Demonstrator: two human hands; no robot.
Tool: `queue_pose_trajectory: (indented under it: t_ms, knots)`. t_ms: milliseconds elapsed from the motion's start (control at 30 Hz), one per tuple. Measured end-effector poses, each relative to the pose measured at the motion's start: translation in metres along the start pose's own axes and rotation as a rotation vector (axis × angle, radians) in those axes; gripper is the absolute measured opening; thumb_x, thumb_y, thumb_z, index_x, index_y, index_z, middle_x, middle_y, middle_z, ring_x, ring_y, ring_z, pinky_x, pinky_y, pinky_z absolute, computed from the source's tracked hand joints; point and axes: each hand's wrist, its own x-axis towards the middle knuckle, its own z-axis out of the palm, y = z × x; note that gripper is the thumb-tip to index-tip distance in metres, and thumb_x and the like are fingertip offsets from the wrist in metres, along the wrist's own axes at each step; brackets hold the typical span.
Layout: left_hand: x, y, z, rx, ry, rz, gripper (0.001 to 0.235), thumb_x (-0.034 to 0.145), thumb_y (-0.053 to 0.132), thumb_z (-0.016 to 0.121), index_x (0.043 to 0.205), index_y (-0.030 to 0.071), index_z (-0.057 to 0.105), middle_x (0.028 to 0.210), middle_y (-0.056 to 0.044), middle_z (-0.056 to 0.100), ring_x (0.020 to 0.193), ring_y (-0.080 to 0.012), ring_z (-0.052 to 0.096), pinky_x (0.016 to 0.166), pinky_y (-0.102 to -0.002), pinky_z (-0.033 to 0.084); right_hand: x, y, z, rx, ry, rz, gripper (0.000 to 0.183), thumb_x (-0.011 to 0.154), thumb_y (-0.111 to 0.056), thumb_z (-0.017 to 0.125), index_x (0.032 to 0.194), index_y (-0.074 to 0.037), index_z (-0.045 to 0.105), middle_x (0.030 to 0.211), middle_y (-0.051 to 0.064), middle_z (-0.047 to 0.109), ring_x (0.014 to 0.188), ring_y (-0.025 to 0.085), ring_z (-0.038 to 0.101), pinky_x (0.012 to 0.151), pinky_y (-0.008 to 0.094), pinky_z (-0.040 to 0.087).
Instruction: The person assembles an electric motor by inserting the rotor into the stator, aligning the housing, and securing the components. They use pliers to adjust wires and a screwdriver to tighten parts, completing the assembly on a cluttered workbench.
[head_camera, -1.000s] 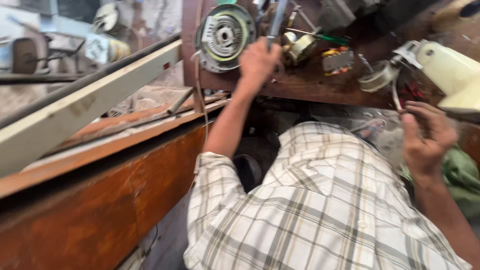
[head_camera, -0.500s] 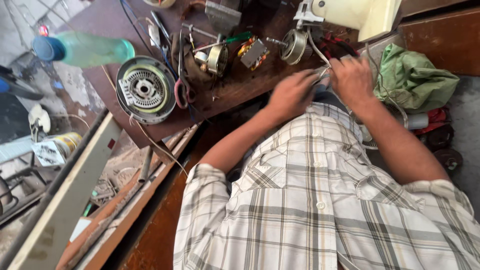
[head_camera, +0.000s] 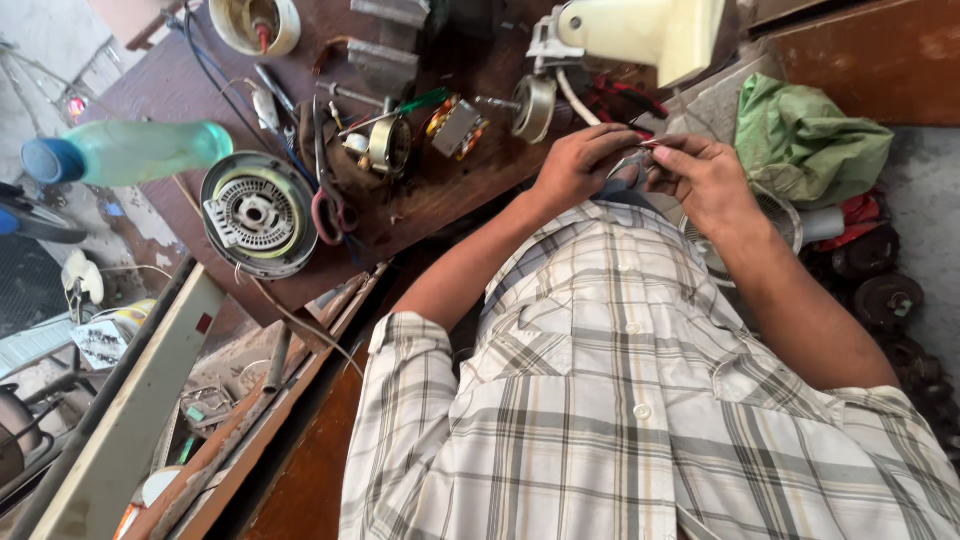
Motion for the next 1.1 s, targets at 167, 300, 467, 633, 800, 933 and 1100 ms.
queue_pose_trajectory:
  t_ms: [167, 300, 467, 633, 800, 933, 1100]
  knots:
    - [0.019, 0.032, -0.003, 0.044, 0.053, -0.059, 0.023, 0.093, 0.008, 0.075, 0.116, 0.007, 0.072, 0.111, -0.008, 0.071, 0.093, -0.0267, 0.074, 0.078, -0.034, 0.061, -0.008, -0.037, 0.003, -1.168, -0.039, -0.919, 0.06, 0.092, -0.018, 0.079, 0.141, 0.006, 0.055, 0.12, 0.02, 0.064, 0.1, 0.03, 0.068, 0.083, 0.041, 0.059]
    - [0.03, 0.045, 0.002, 0.063, 0.04, -0.121, 0.02, 0.092, 0.012, 0.077, 0.112, 0.007, 0.073, 0.102, -0.007, 0.069, 0.086, -0.0258, 0.073, 0.073, -0.035, 0.059, 0.001, -0.042, 0.001, -1.417, -0.023, -1.146, 0.041, 0.099, -0.01, 0.077, 0.137, -0.002, 0.064, 0.118, 0.015, 0.067, 0.102, 0.033, 0.069, 0.086, 0.046, 0.059]
    - [0.028, 0.045, 0.006, 0.132, 0.053, -0.183, 0.02, 0.091, 0.014, 0.077, 0.111, 0.01, 0.073, 0.101, -0.005, 0.069, 0.084, -0.025, 0.073, 0.071, -0.035, 0.059, 0.012, -0.027, -0.013, -1.413, -0.087, -0.989, 0.029, 0.099, -0.008, 0.073, 0.127, -0.002, 0.067, 0.106, 0.016, 0.068, 0.094, 0.034, 0.068, 0.083, 0.046, 0.056]
    - [0.02, 0.037, 0.012, 0.208, 0.039, -0.022, 0.034, 0.084, 0.01, 0.073, 0.118, 0.013, 0.072, 0.108, -0.004, 0.067, 0.089, -0.0254, 0.072, 0.074, -0.036, 0.058, 0.016, -0.017, -0.015, -0.702, -0.193, -0.266, 0.018, 0.102, -0.018, 0.07, 0.115, -0.006, 0.07, 0.097, 0.013, 0.068, 0.083, 0.03, 0.066, 0.075, 0.041, 0.055]
    - [0.018, 0.033, 0.022, 0.107, 0.131, -0.134, 0.027, 0.092, 0.013, 0.073, 0.119, 0.013, 0.07, 0.106, -0.002, 0.067, 0.086, -0.0218, 0.072, 0.072, -0.033, 0.059, 0.004, -0.019, -0.013, -0.94, -0.107, -0.535, 0.032, 0.104, -0.025, 0.069, 0.123, 0.001, 0.066, 0.108, 0.017, 0.069, 0.091, 0.033, 0.067, 0.079, 0.042, 0.055]
    - [0.014, 0.028, 0.03, 0.073, 0.13, -0.164, 0.028, 0.093, 0.013, 0.072, 0.12, 0.013, 0.069, 0.105, -0.002, 0.066, 0.086, -0.0214, 0.072, 0.072, -0.033, 0.059, 0.004, -0.009, -0.017, -1.443, -0.001, -1.107, 0.02, 0.113, -0.018, 0.07, 0.124, -0.001, 0.067, 0.11, 0.016, 0.071, 0.097, 0.035, 0.07, 0.084, 0.044, 0.056]
    - [0.011, 0.021, 0.029, -0.004, 0.138, -0.167, 0.027, 0.093, 0.012, 0.073, 0.12, 0.012, 0.07, 0.105, -0.002, 0.066, 0.087, -0.02, 0.072, 0.074, -0.033, 0.059, 0.012, -0.002, -0.009, -0.999, 0.03, -0.427, 0.026, 0.116, -0.028, 0.067, 0.117, -0.001, 0.065, 0.094, 0.012, 0.069, 0.083, 0.028, 0.07, 0.076, 0.038, 0.054]
